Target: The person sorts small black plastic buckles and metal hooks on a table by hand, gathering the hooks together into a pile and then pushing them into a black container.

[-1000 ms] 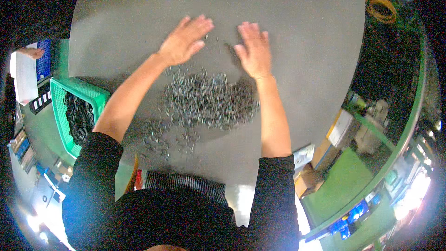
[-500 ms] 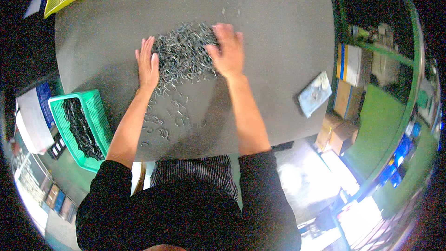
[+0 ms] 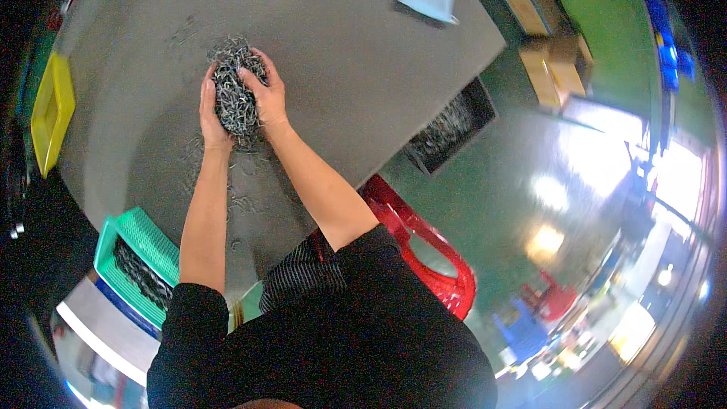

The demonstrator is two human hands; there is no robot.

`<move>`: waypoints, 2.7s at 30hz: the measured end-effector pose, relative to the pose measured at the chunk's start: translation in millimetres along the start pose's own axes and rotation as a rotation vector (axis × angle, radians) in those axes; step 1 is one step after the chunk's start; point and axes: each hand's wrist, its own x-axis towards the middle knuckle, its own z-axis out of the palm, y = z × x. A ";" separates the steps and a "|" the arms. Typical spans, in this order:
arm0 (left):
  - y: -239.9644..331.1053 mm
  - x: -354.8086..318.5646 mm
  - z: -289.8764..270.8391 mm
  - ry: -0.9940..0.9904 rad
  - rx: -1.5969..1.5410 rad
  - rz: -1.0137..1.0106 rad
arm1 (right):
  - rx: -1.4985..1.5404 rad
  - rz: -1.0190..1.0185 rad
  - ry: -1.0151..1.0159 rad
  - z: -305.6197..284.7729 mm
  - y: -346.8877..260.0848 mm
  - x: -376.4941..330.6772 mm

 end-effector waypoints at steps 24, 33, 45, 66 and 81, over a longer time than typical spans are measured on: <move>-216.4 -59.8 294.5 -0.999 0.363 -0.393 | 0.580 -0.715 0.598 -289.2 -176.2 -69.9; -309.6 -73.9 317.1 -1.198 0.928 0.102 | 0.495 -0.632 0.654 -409.1 -139.8 -66.1; -102.3 -100.3 207.6 -0.575 0.768 0.484 | -1.268 -0.695 0.801 -300.3 -151.1 -83.8; 2.1 -165.2 -177.3 0.712 1.712 0.248 | -1.734 -0.853 -1.156 -26.6 100.1 -153.2; -31.1 6.5 45.0 -0.252 1.374 0.749 | -2.001 -0.866 -0.377 -132.3 -116.1 -20.8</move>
